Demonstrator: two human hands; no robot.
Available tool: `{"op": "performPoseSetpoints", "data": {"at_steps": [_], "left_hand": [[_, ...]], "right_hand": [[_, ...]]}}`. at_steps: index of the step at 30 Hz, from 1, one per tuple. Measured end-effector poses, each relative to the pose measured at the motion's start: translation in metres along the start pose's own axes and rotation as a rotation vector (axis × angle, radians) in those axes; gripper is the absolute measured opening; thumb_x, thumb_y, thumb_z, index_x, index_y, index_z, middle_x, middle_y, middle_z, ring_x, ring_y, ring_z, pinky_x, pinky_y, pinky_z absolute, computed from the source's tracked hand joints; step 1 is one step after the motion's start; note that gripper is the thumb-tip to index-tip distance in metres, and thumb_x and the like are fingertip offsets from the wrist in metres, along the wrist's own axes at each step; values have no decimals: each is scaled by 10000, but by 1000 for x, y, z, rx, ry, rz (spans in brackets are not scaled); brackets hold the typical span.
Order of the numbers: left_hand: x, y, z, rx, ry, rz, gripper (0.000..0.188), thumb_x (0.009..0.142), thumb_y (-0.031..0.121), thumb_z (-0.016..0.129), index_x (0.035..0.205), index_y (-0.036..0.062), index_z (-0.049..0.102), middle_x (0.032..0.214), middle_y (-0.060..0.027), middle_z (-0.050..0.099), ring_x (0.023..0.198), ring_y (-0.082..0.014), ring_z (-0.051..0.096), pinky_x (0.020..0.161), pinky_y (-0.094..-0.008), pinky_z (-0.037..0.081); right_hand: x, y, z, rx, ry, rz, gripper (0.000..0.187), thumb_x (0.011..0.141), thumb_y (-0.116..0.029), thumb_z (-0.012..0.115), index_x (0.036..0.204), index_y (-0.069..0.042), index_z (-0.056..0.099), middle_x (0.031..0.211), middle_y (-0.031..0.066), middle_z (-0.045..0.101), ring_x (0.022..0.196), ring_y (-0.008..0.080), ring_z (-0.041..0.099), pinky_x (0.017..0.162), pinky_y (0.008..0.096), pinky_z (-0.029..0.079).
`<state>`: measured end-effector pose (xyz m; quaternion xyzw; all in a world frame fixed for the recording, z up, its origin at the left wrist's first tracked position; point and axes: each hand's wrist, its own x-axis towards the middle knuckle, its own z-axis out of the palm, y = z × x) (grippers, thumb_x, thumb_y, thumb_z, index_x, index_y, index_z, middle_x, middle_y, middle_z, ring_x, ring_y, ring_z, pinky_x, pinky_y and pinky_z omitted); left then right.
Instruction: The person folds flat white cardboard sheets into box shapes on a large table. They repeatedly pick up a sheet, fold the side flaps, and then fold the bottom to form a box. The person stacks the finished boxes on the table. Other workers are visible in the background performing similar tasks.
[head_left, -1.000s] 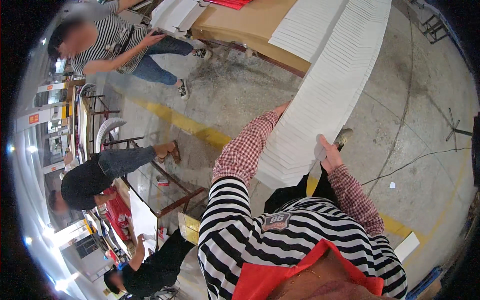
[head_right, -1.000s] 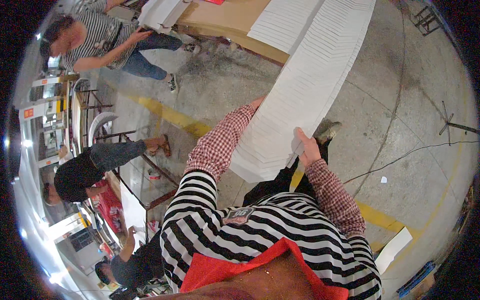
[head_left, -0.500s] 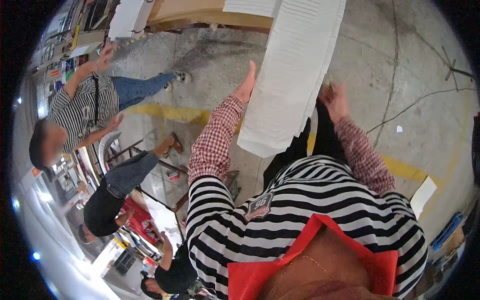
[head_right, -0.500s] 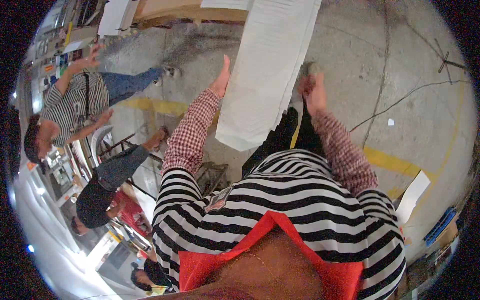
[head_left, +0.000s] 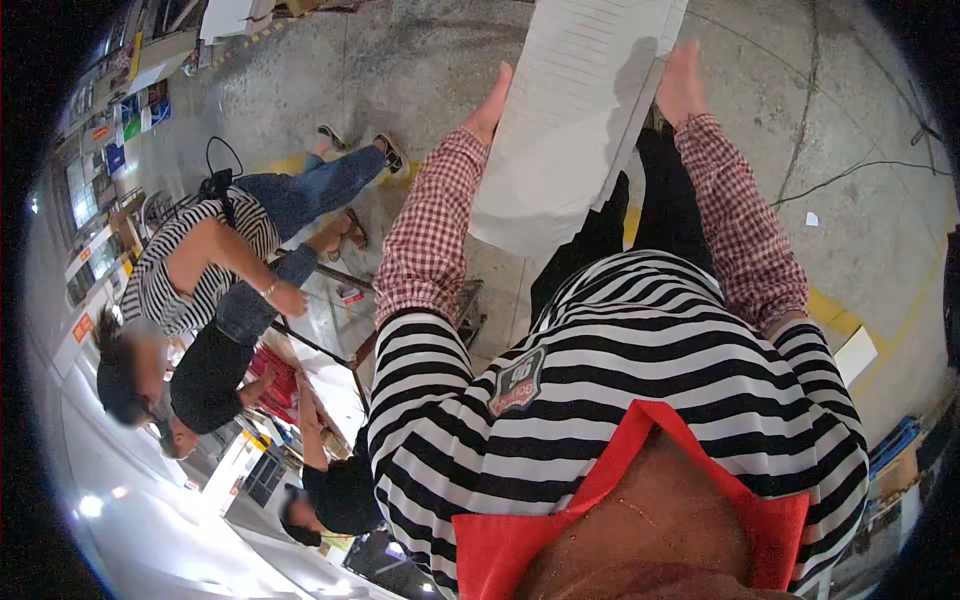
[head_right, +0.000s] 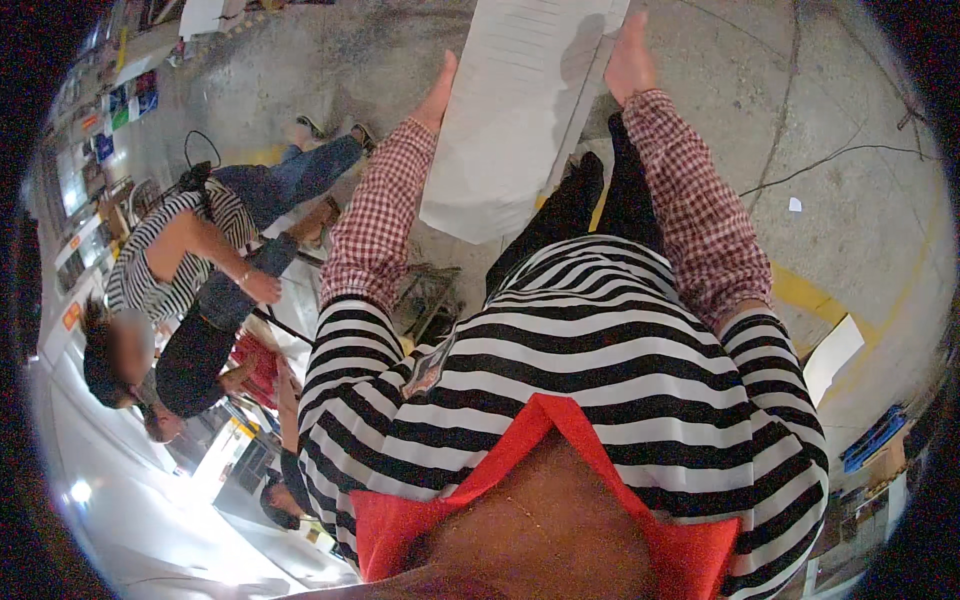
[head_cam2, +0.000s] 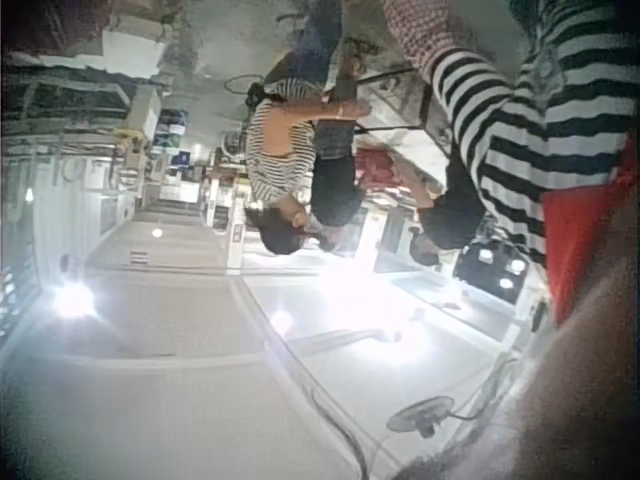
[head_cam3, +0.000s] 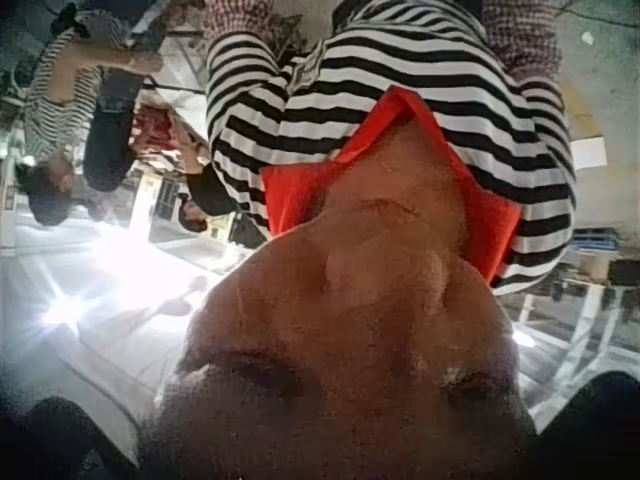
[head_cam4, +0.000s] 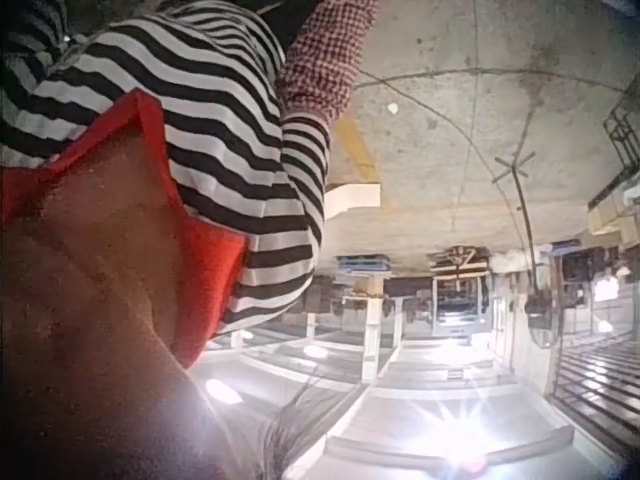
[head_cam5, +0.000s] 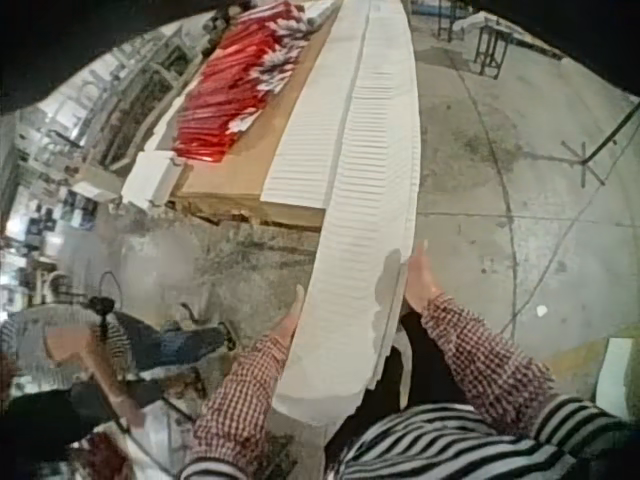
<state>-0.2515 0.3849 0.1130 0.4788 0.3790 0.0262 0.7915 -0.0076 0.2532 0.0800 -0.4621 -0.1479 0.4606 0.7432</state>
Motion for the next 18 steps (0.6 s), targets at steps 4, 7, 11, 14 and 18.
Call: {"op": "performPoseSetpoints", "data": {"at_steps": [4, 7, 11, 14, 18], "left_hand": [[-15, -34, -27, -267, -32, -162, 874, 835, 727, 180, 1409, 75, 282, 1403, -125, 366, 1273, -273, 370, 1032, -379, 336], [-31, -28, -9, -397, 49, -208, 866, 838, 721, 189, 1408, 77, 283, 1400, -121, 371, 1271, -266, 374, 1032, -383, 339], [-35, 4, 20, -146, 74, -117, 835, 860, 693, 174, 1413, 74, 266, 1416, -128, 340, 1285, -261, 350, 1044, -365, 321], [-37, -5, 5, -114, 61, -96, 817, 866, 684, 180, 1412, 84, 276, 1409, -103, 359, 1277, -238, 367, 1041, -353, 322], [-29, -1, -10, -127, 21, -96, 823, 864, 686, 174, 1418, 83, 259, 1426, -89, 334, 1293, -235, 342, 1055, -352, 299]], "right_hand": [[-21, 2, -15, 269, 165, 168, 905, 853, -699, 253, 1445, -64, -2, 1507, 98, 80, 1346, 276, 206, 1081, 418, 189], [-54, 27, -22, 310, 270, 216, 896, 858, -691, 253, 1442, -47, 36, 1495, 108, 147, 1336, 270, 229, 1073, 414, 198], [-61, 84, -12, 260, 145, 360, 878, 848, -706, 257, 1440, -66, 155, 1451, 52, 272, 1295, 197, 296, 1071, 314, 202], [-68, 64, 13, 316, 88, 406, 854, 860, -690, 248, 1413, -41, 214, 1421, 79, 324, 1286, 220, 314, 1073, 340, 212], [-30, 31, 1, 190, 282, 265, 845, 869, -679, 239, 1414, -34, 202, 1432, 114, 302, 1295, 255, 311, 1070, 374, 222]]}}
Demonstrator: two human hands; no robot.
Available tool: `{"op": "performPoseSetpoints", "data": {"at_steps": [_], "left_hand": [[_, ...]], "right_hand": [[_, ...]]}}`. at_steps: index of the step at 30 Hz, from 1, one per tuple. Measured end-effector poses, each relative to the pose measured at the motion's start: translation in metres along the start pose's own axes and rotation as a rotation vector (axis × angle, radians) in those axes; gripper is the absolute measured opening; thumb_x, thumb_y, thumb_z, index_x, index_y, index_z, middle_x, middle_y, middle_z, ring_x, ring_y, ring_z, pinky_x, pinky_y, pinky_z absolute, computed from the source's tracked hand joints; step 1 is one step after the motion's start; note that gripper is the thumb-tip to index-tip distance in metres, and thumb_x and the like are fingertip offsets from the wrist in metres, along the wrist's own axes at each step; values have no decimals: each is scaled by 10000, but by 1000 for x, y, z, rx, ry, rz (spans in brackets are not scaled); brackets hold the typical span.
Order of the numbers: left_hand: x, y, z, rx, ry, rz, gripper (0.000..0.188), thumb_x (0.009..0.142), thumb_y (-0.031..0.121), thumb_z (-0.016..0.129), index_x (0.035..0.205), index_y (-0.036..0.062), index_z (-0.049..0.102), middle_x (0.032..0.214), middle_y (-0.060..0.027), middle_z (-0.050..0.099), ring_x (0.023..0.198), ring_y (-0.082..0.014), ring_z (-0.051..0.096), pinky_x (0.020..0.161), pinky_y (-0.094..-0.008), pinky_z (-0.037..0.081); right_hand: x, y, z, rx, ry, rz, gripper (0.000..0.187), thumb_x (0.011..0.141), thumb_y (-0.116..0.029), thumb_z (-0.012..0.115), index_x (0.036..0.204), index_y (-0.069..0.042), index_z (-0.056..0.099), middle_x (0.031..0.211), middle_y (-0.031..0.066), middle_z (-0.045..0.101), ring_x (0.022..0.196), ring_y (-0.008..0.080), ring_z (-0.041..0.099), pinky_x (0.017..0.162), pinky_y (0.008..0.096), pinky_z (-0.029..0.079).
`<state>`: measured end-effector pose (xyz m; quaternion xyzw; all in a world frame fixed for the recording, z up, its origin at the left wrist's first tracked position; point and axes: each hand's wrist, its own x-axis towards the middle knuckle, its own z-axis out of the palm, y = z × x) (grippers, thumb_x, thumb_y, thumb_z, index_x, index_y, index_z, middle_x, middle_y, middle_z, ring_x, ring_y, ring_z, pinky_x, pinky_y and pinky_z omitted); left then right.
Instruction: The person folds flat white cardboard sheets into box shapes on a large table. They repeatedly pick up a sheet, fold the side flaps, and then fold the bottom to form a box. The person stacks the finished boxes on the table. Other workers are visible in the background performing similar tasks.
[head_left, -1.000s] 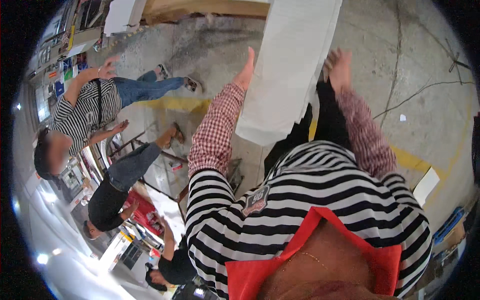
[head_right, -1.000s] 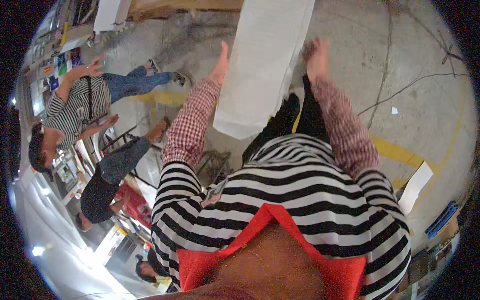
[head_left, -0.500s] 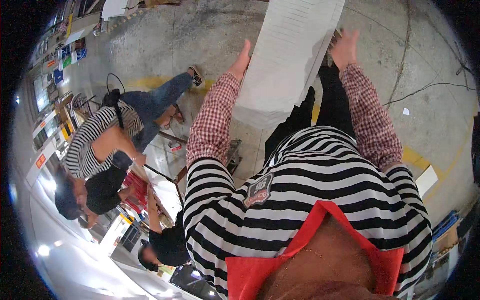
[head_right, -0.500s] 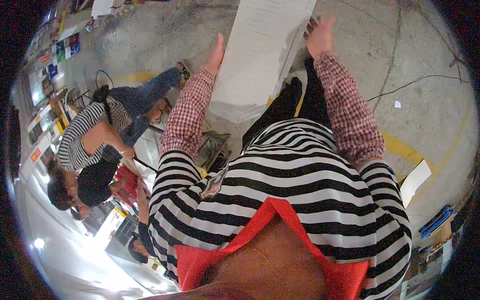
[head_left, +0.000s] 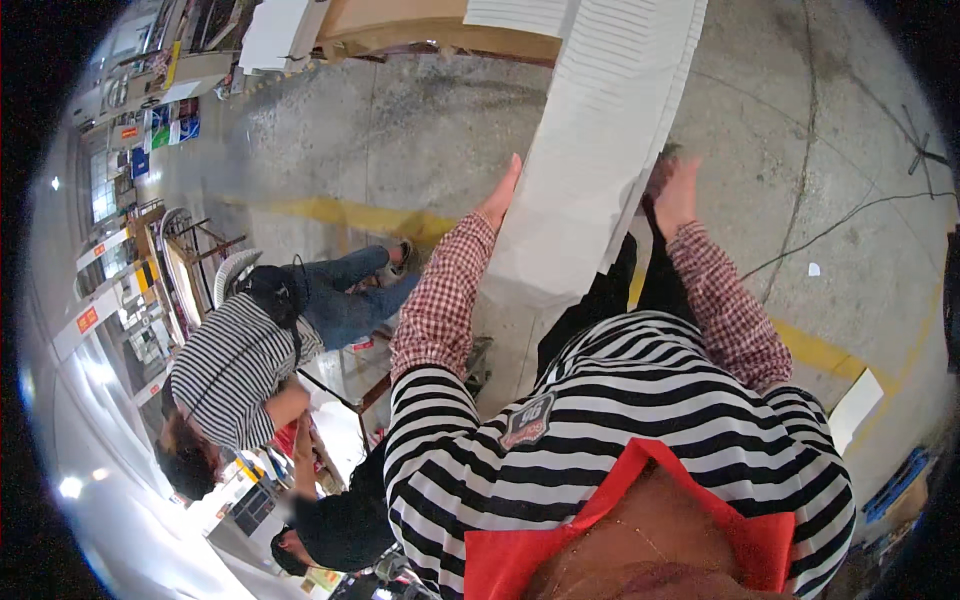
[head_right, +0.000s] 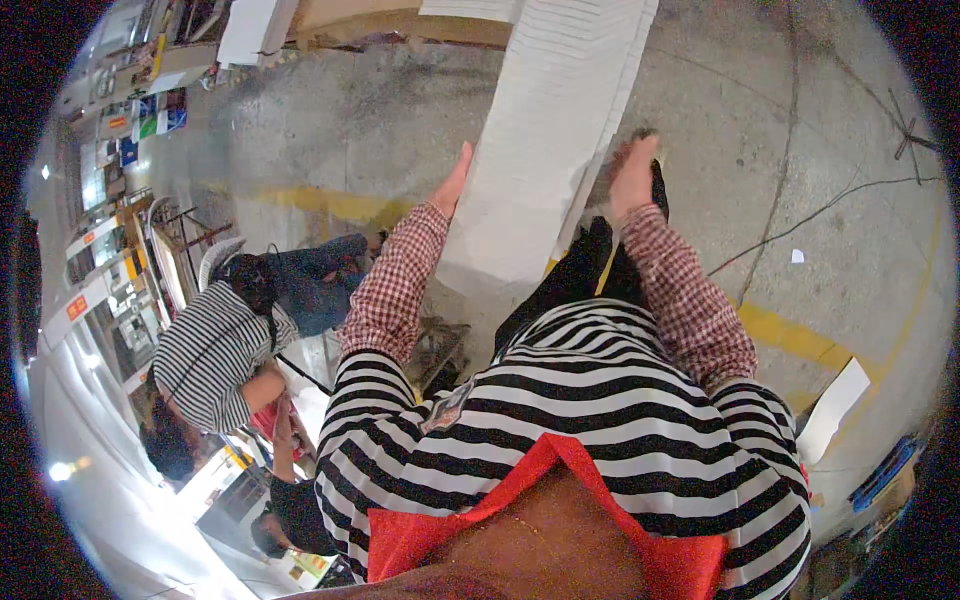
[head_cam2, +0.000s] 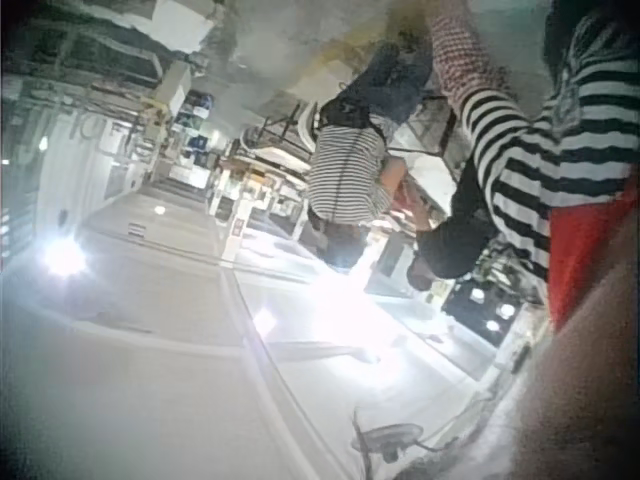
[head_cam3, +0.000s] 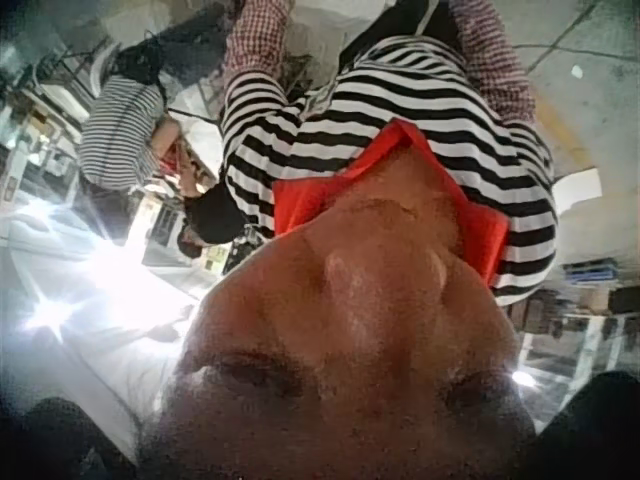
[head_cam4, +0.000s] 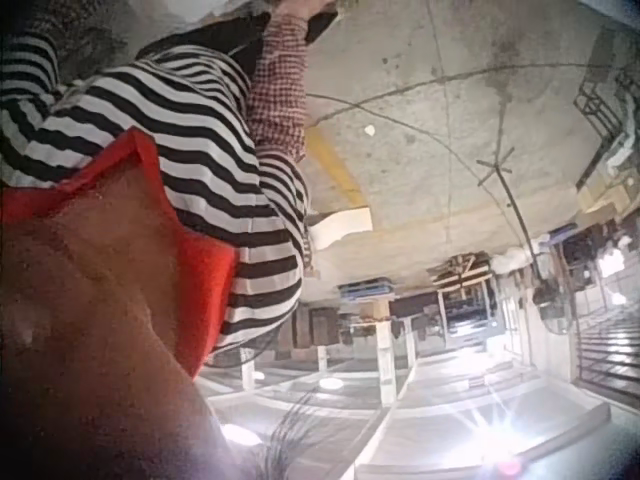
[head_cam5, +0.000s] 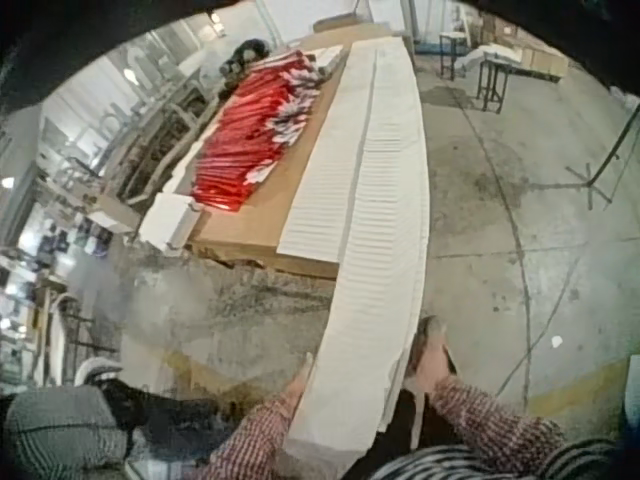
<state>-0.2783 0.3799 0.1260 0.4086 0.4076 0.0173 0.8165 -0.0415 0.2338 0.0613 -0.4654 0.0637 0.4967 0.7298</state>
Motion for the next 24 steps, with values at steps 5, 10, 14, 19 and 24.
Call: {"op": "performPoseSetpoints", "data": {"at_steps": [5, 10, 14, 19, 24], "left_hand": [[7, 10, 13, -158, -99, -119, 814, 870, 678, 183, 1419, 81, 256, 1432, -74, 327, 1299, -226, 334, 1059, -358, 296], [58, 11, -6, 0, -111, 62, 793, 881, 662, 197, 1425, 87, 236, 1440, -75, 312, 1304, -225, 327, 1058, -364, 299], [50, -8, -17, -105, -175, 76, 751, 900, 629, 209, 1430, 96, 220, 1445, -76, 301, 1306, -228, 324, 1059, -370, 301], [35, 14, 21, -43, -99, 50, 742, 909, 618, 201, 1422, 84, 238, 1438, -77, 313, 1299, -228, 336, 1061, -363, 298], [43, 10, 10, -113, -109, 41, 721, 919, 600, 210, 1420, 84, 248, 1435, -87, 319, 1296, -238, 342, 1057, -368, 306]], "right_hand": [[45, -76, 8, -112, 76, -340, 850, 879, -670, 195, 1436, -34, 108, 1491, 128, 170, 1355, 253, 205, 1083, 422, 150], [107, -86, 33, -87, -220, -226, 826, 894, -648, 163, 1441, -37, 73, 1497, 121, 150, 1370, 248, 170, 1095, 408, 114], [54, -93, 56, -106, 62, -207, 819, 903, -634, 164, 1436, -18, 86, 1491, 114, 169, 1366, 249, 177, 1096, 361, 158], [71, -85, 33, -97, -231, -216, 791, 911, -619, 173, 1441, -39, 84, 1489, 111, 163, 1359, 243, 191, 1071, 353, 247], [81, -69, 35, -226, -137, -258, 781, 911, -617, 191, 1441, -49, 108, 1489, 113, 162, 1360, 254, 190, 1073, 361, 246]]}}
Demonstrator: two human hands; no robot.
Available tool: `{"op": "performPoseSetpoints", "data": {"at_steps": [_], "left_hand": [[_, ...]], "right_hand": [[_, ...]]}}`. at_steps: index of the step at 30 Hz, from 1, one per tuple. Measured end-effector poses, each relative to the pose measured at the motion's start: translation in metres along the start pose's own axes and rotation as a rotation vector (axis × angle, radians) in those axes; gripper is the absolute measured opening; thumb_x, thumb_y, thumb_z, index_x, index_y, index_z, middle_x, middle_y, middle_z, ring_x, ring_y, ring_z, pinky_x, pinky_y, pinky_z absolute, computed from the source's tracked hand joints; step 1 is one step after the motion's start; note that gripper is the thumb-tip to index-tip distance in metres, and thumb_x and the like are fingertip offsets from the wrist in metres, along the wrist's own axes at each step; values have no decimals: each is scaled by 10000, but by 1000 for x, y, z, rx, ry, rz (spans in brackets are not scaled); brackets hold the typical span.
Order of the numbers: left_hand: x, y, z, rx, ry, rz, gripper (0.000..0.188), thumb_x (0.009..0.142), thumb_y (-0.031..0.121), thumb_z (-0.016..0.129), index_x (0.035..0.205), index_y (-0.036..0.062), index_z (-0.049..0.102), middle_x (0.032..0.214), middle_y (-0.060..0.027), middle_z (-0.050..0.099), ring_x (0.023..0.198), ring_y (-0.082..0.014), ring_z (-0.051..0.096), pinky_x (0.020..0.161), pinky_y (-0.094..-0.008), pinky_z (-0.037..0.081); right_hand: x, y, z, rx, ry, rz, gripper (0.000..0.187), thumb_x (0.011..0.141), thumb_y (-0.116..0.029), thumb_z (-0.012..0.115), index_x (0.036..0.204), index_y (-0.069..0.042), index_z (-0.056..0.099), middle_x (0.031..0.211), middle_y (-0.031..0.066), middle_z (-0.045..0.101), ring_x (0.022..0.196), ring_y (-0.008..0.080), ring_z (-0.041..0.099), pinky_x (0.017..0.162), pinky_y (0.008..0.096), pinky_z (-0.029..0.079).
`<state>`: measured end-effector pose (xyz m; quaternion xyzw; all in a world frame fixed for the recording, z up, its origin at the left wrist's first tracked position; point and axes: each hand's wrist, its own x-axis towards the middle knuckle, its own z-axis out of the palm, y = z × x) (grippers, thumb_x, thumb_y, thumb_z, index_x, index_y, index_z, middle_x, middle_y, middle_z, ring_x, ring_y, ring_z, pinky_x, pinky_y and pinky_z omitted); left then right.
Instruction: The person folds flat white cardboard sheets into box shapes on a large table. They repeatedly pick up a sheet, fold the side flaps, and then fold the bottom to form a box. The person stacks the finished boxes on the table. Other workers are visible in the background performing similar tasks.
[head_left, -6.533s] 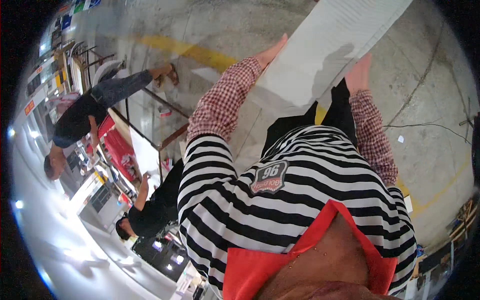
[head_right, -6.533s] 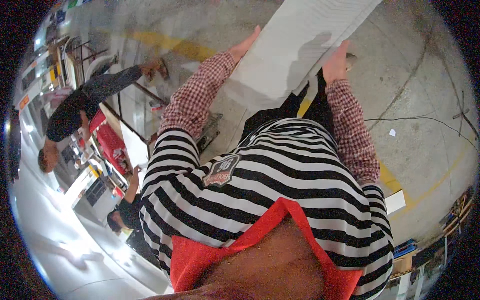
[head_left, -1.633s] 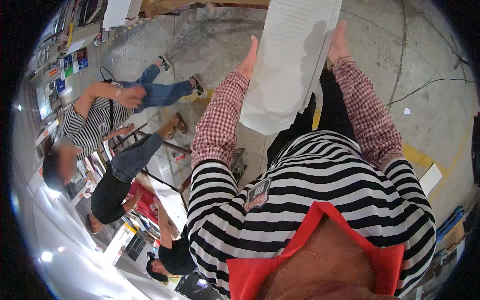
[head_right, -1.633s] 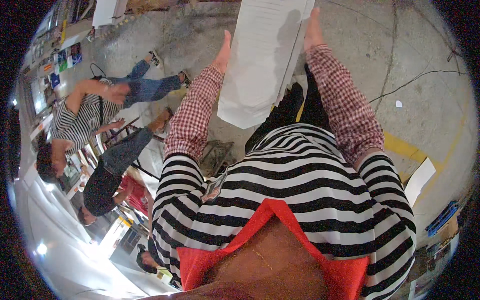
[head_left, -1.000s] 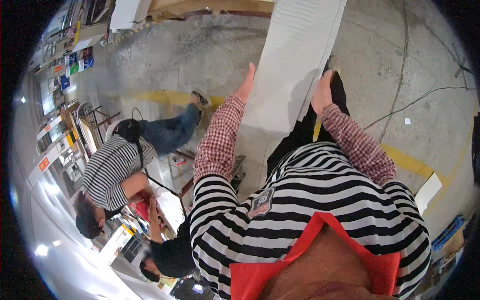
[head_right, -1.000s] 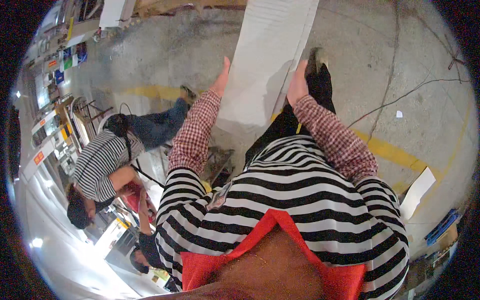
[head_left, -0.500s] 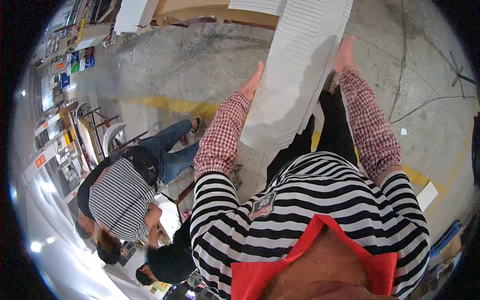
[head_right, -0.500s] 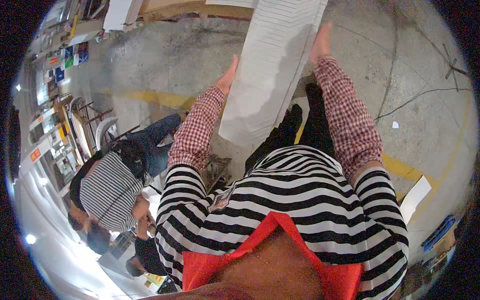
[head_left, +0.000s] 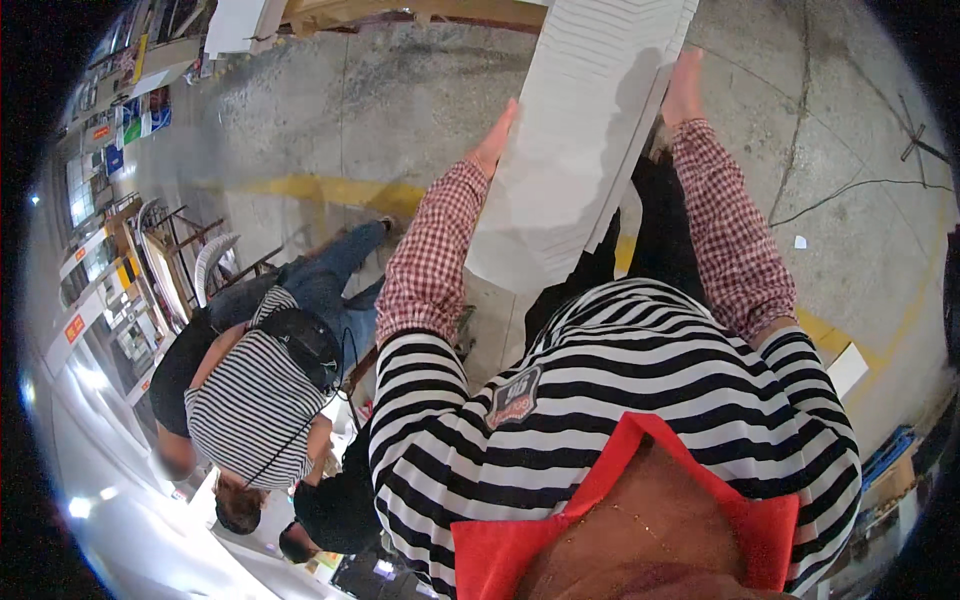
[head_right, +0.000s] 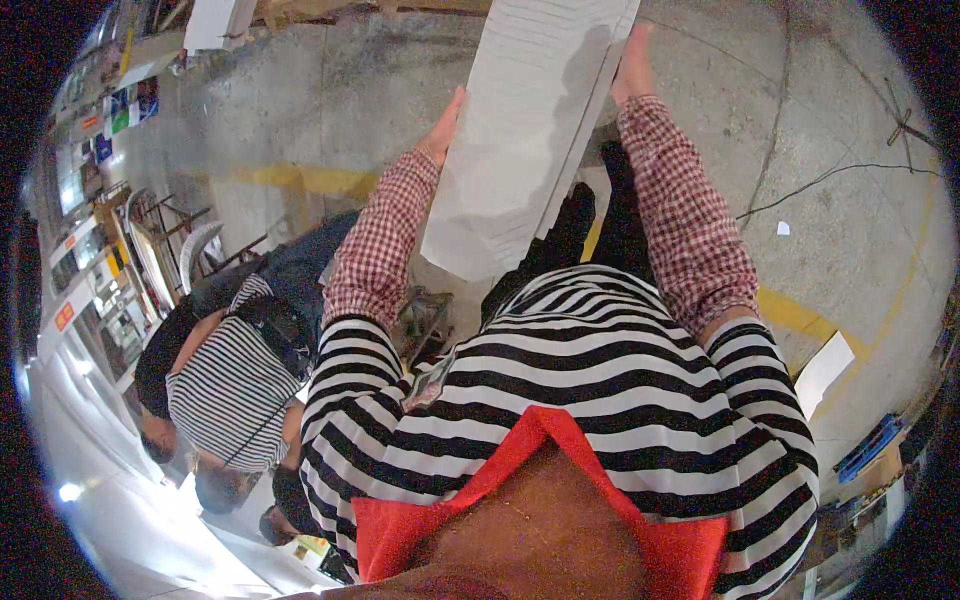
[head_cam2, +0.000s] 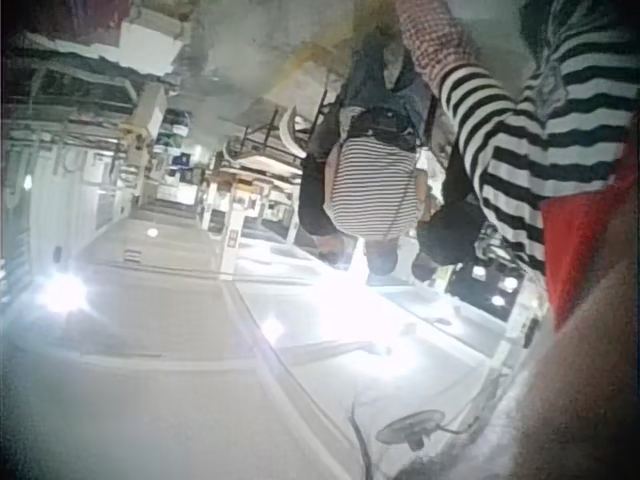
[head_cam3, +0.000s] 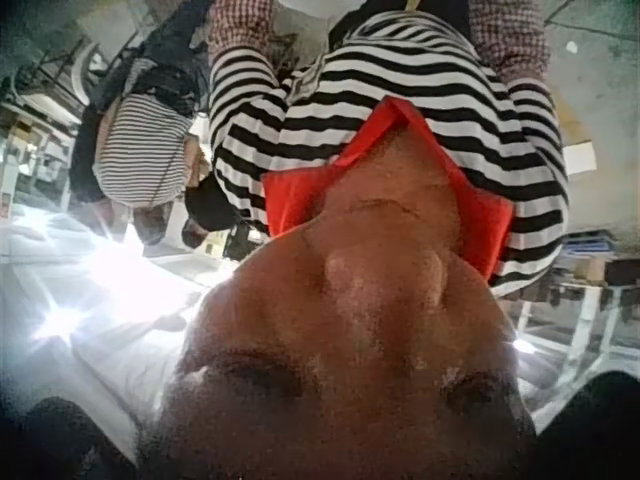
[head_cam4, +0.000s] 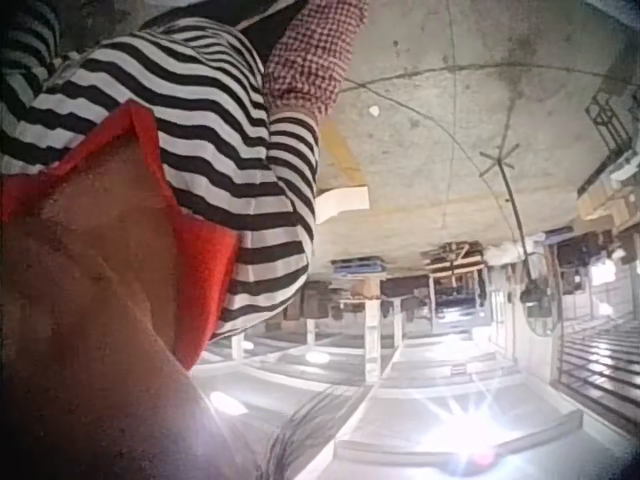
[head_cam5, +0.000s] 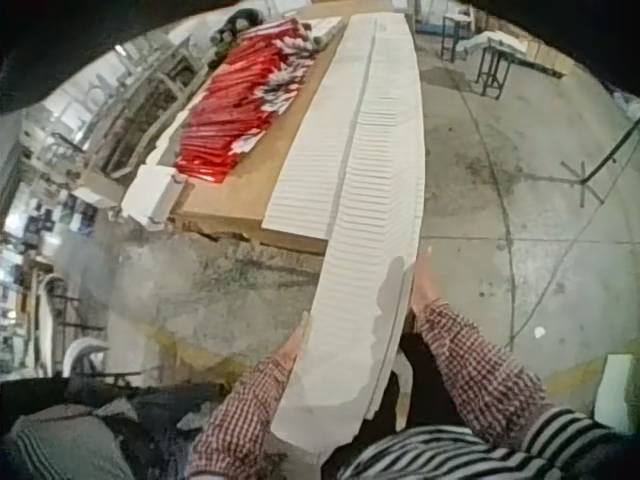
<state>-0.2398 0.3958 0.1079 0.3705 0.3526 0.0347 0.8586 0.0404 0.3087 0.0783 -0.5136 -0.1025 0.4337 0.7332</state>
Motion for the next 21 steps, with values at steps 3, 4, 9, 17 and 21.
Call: {"op": "performPoseSetpoints", "data": {"at_steps": [3, 4, 9, 17, 21], "left_hand": [[-10, -4, 2, 43, 51, -1, 723, 916, 605, 221, 1420, 88, 250, 1431, -97, 323, 1291, -244, 350, 1049, -373, 319], [-15, -6, 0, 72, 77, 10, 727, 913, 608, 225, 1421, 89, 250, 1430, -102, 324, 1289, -246, 353, 1046, -375, 324], [-52, -29, -27, 116, 99, -58, 749, 897, 635, 244, 1418, 98, 265, 1419, -122, 338, 1270, -251, 382, 1032, -382, 340], [-48, -52, -49, 62, 35, -31, 729, 892, 633, 297, 1406, 117, 309, 1393, -88, 386, 1215, -235, 426, 1005, -384, 358], [-62, -60, -49, 82, 74, -3, 704, 903, 609, 309, 1399, 111, 319, 1391, -78, 391, 1227, -231, 414, 1005, -371, 358]], "right_hand": [[-17, 3, -19, 54, -17, -22, 792, 905, -624, 201, 1442, -52, 95, 1495, 127, 138, 1368, 272, 168, 1091, 391, 191], [-23, 9, -27, 15, 131, -33, 806, 898, -634, 206, 1444, -55, 78, 1497, 136, 125, 1373, 280, 155, 1099, 407, 158], [-77, 44, -45, 105, 110, 84, 918, 841, -717, 213, 1444, -53, 18, 1506, 145, 68, 1387, 289, 84, 1108, 442, 56], [-60, 65, 4, -155, 83, -105, 871, 865, -689, 217, 1444, -57, 62, 1493, 113, 143, 1360, 287, 170, 1096, 452, 107], [-83, 50, -1, 158, -77, 151, 861, 867, -682, 224, 1443, -60, 72, 1493, 110, 144, 1361, 288, 157, 1104, 441, 97]]}}
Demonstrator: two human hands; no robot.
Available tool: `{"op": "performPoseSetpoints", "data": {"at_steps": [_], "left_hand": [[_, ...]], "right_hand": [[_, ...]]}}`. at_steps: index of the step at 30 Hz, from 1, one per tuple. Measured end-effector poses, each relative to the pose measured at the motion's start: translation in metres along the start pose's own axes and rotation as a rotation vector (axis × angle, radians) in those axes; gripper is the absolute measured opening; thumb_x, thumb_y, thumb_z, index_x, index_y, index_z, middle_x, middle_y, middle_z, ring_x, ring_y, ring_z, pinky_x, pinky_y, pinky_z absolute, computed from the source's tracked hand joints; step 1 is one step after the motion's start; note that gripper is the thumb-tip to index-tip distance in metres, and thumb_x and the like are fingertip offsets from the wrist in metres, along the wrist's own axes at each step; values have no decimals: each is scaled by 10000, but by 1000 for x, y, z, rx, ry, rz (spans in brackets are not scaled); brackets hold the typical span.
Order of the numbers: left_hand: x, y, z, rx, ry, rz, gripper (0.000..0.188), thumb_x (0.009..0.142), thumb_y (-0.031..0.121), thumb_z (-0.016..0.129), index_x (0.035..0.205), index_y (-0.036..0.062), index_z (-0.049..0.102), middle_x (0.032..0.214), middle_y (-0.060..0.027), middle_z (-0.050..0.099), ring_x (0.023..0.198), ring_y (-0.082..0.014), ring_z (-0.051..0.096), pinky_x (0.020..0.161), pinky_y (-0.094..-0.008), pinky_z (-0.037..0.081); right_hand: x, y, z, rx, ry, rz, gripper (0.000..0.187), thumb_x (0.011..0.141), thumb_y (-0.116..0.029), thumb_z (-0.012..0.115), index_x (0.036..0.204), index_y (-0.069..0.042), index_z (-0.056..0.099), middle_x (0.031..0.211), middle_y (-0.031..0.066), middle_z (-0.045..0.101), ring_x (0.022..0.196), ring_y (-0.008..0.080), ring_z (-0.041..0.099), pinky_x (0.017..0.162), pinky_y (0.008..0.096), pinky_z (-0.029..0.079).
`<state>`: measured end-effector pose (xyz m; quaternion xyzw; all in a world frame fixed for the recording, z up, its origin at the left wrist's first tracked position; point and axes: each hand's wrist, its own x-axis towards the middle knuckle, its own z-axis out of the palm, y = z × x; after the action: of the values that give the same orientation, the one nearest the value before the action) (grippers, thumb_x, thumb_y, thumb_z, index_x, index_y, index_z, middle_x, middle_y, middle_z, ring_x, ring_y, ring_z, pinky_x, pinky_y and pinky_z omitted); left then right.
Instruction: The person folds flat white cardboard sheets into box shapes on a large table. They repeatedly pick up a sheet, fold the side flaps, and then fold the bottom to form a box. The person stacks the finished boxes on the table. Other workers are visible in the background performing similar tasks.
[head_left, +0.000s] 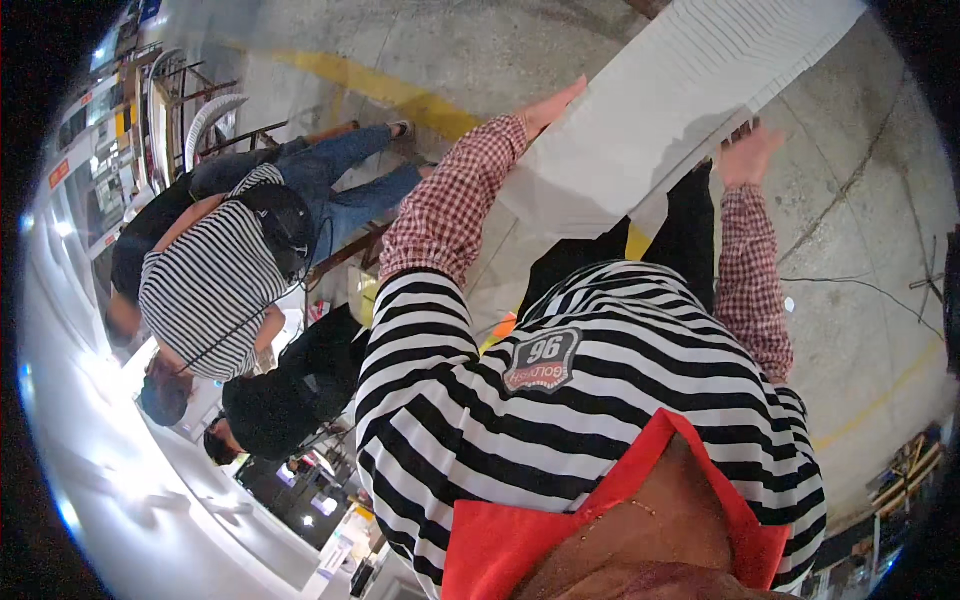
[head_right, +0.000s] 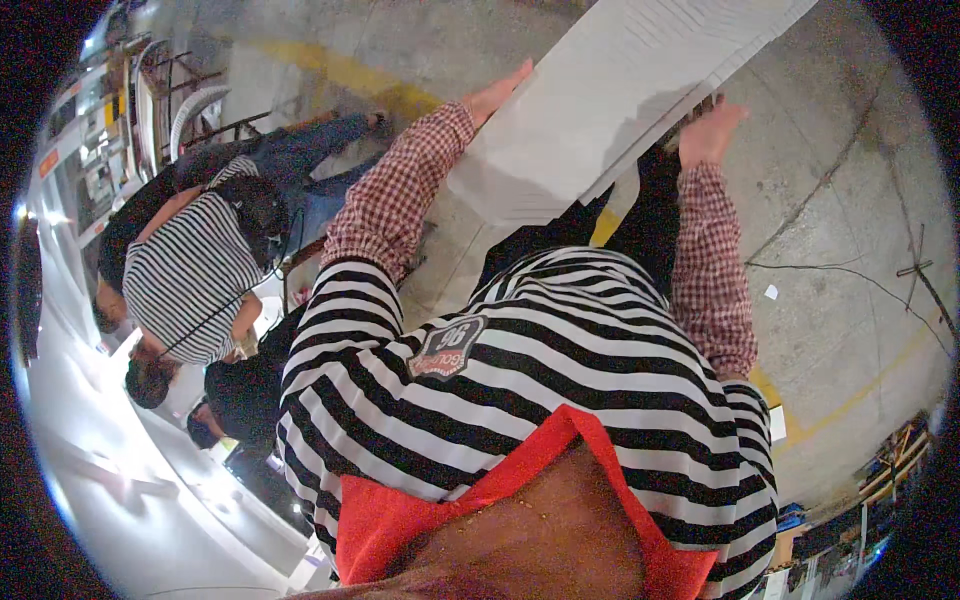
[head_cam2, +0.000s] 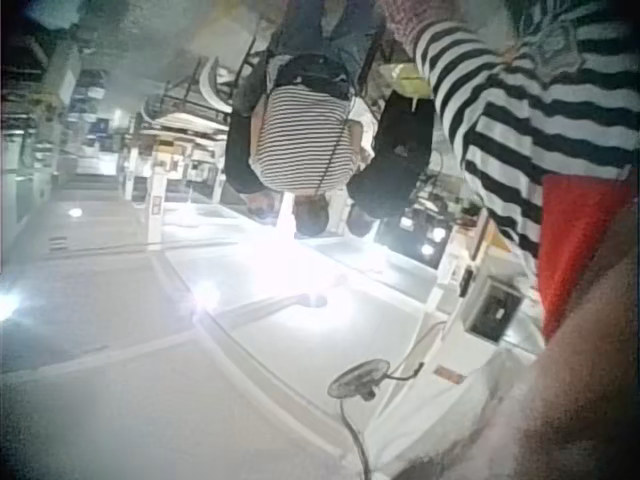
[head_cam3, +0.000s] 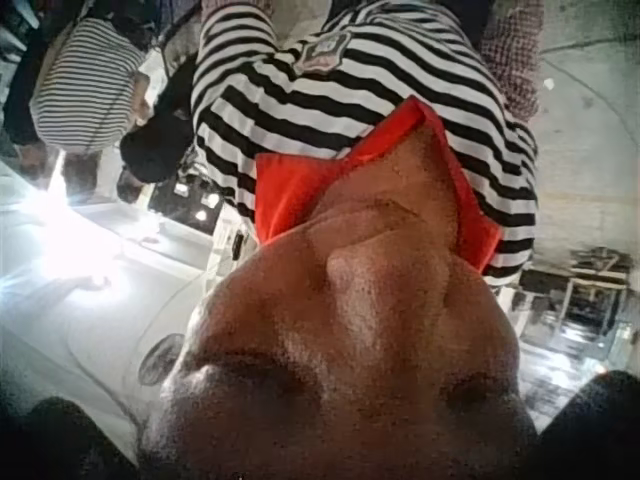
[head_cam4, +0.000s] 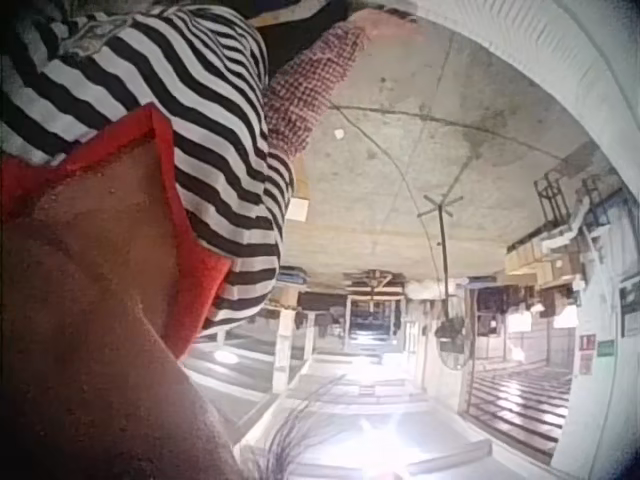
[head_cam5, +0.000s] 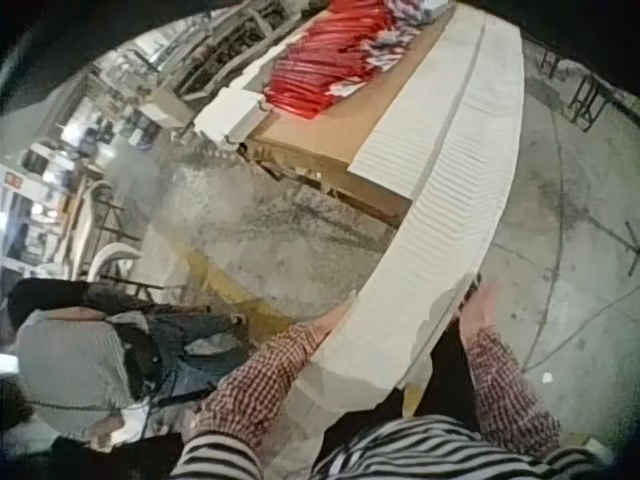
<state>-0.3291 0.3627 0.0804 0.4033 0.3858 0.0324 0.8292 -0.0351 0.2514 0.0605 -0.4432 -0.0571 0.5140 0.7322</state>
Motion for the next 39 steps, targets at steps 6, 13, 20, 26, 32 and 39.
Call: {"op": "performPoseSetpoints", "data": {"at_steps": [6, 13, 20, 26, 32, 39], "left_hand": [[-34, 9, 8, -64, -35, -11, 682, 914, 586, 308, 1394, 102, 326, 1391, -81, 391, 1234, -229, 408, 1010, -367, 354], [-70, 30, 19, -89, -87, -58, 659, 929, 558, 301, 1391, 89, 328, 1392, -86, 389, 1240, -228, 403, 1017, -369, 347], [-19, 17, -12, -129, -89, -111, 660, 941, 533, 291, 1365, 29, 345, 1348, -112, 440, 1184, -237, 471, 991, -373, 379], [47, 124, -36, 904, 501, 368, 551, 924, 496, 366, 1081, 16, 587, 1039, -158, 618, 980, -280, 573, 807, -384, 440], [164, 319, -22, 1271, 1285, 999, 334, 880, 293, 500, 1035, 11, 587, 1022, -212, 598, 969, -365, 557, 828, -440, 436], [246, 392, -20, 1213, 1171, 592, 359, 807, 346, 548, 893, 10, 644, 823, -197, 639, 822, -346, 616, 734, -438, 471]], "right_hand": [[-22, 23, -35, 46, 93, 5, 843, 870, -667, 254, 1432, -50, 141, 1476, 114, 189, 1338, 291, 208, 1097, 444, 141], [-57, -8, 30, 212, -181, 226, 839, 879, -660, 255, 1430, -37, 145, 1472, 114, 204, 1341, 287, 205, 1094, 423, 169], [-45, -31, 36, 200, -141, 279, 871, 863, -683, 263, 1432, -40, 116, 1437, 127, 272, 1294, 278, 293, 1082, 412, 181], [-23, -30, 9, 154, -178, 365, 895, 833, -711, 297, 1413, -38, 193, 1403, 145, 333, 1276, 285, 322, 1080, 424, 200], [34, -79, 3, 54, -92, 426, 888, 855, -694, 269, 1422, -19, 160, 1433, 178, 253, 1296, 301, 273, 1074, 413, 181], [153, -219, -13, 102, -59, 119, 907, 843, -711, 261, 1441, -47, 102, 1482, 103, 182, 1347, 242, 188, 1088, 414, 127]]}}
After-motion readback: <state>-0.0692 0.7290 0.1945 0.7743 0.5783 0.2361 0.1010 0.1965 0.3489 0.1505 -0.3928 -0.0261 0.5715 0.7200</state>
